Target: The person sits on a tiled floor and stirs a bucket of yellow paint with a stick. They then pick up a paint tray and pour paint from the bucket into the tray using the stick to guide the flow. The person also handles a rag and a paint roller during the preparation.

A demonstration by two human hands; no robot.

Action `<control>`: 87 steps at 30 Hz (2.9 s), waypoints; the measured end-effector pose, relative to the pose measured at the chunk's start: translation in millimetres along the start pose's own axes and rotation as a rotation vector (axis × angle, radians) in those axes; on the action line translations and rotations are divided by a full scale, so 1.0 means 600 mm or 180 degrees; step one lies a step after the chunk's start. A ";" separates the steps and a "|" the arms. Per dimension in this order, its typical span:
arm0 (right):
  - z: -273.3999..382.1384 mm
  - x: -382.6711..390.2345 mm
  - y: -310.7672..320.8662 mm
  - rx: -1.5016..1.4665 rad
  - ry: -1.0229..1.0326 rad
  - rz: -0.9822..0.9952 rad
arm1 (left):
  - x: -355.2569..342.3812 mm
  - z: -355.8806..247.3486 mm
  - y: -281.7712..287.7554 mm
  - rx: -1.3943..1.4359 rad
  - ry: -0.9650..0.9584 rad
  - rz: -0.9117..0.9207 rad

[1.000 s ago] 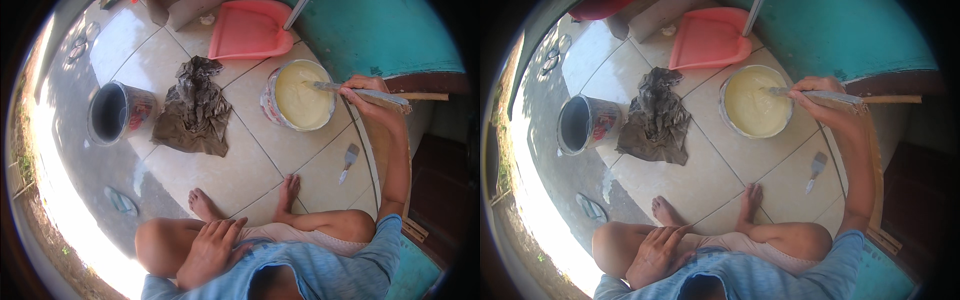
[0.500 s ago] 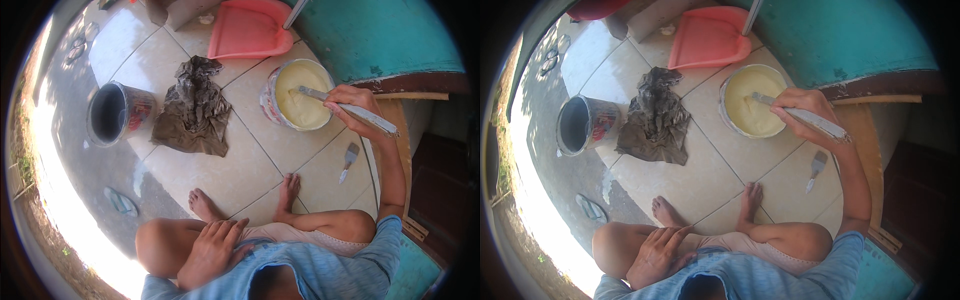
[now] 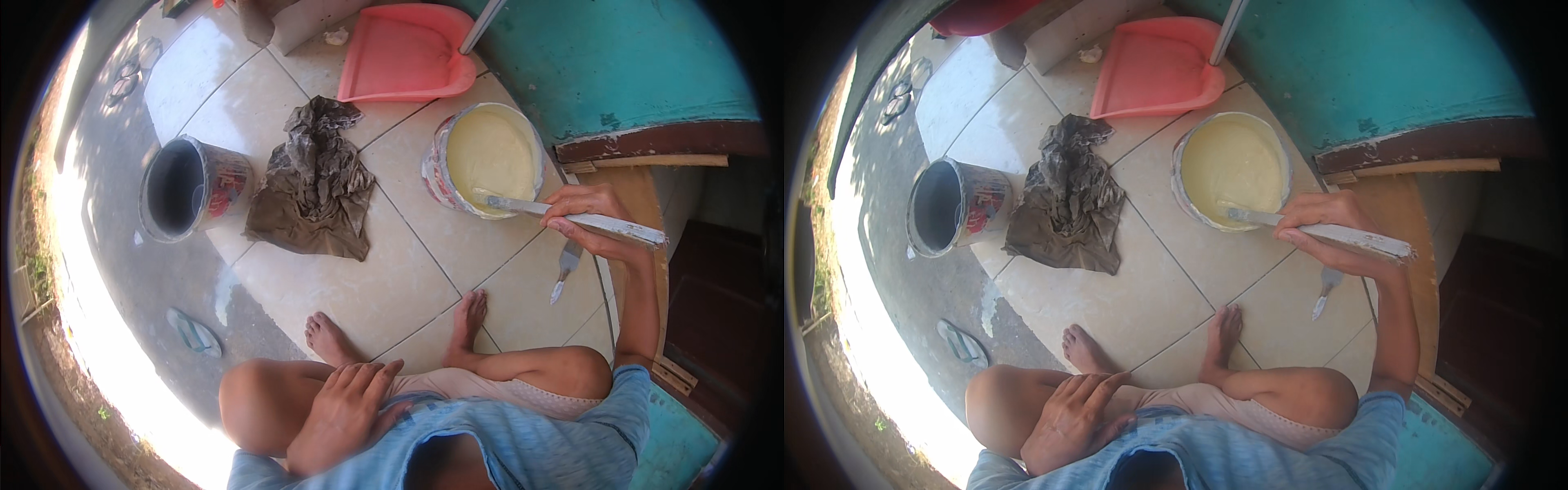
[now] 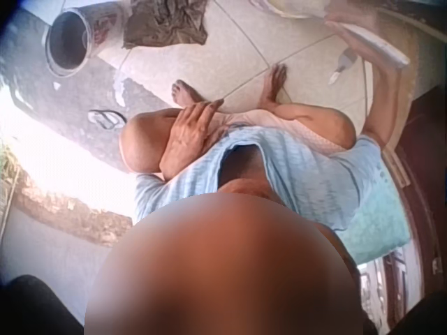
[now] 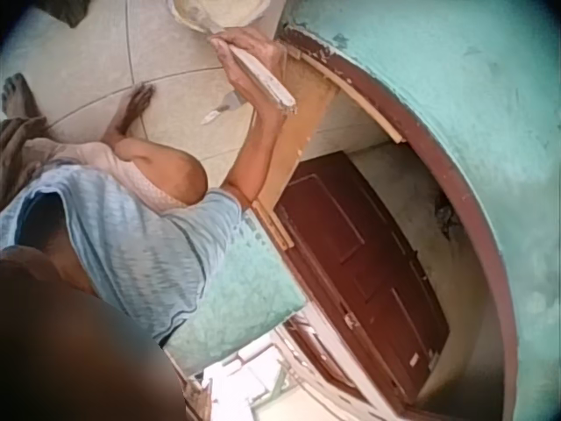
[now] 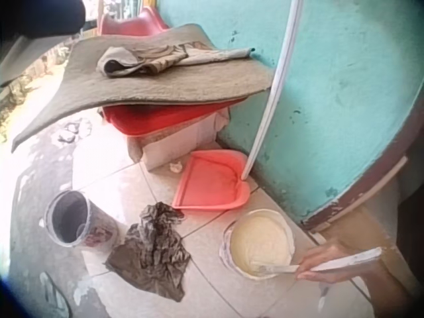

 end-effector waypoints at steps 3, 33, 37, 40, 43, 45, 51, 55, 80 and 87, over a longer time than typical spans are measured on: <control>-0.007 0.010 0.013 -0.0103 -0.0257 -0.0039 | 0.001 0.001 0.000 0.0014 0.0050 0.0047; -0.030 -0.021 0.048 0.0470 -0.0366 -0.0738 | -0.008 0.002 -0.002 -0.0016 0.0012 -0.0037; -0.037 -0.041 0.020 0.0271 0.0223 -0.0735 | -0.010 0.002 -0.003 0.0008 -0.0002 0.0039; -0.032 -0.037 0.016 0.0041 0.0371 -0.0306 | -0.010 0.001 0.000 -0.0065 -0.0025 0.0016; -0.023 -0.020 0.035 -0.0134 -0.0098 0.0000 | -0.008 0.003 0.002 -0.0006 0.0024 0.0028; -0.021 -0.009 0.052 -0.0018 -0.0570 -0.0028 | -0.007 0.004 0.002 -0.0002 0.0049 0.0019; -0.034 -0.022 0.046 0.0405 -0.0423 -0.1038 | -0.005 0.006 0.001 0.0008 0.0034 0.0023; -0.043 -0.035 0.018 0.0230 0.0046 -0.0749 | -0.007 0.005 0.001 0.0022 0.0051 0.0063; -0.041 0.008 0.051 -0.0095 -0.0956 -0.0468 | -0.005 0.003 -0.003 -0.0026 0.0058 -0.0011; -0.050 -0.028 0.009 0.0087 -0.0011 -0.0931 | -0.009 0.001 -0.003 -0.0007 -0.0024 0.0010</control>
Point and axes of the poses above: each hand's wrist, its own x-axis away from the middle knuckle, its own y-axis out of the back of the hand, z = x × y, the point moved 3 cm from there along -x, towards the middle knuckle, and after that the axes turned 10 degrees about z, right-handed, at the moved point
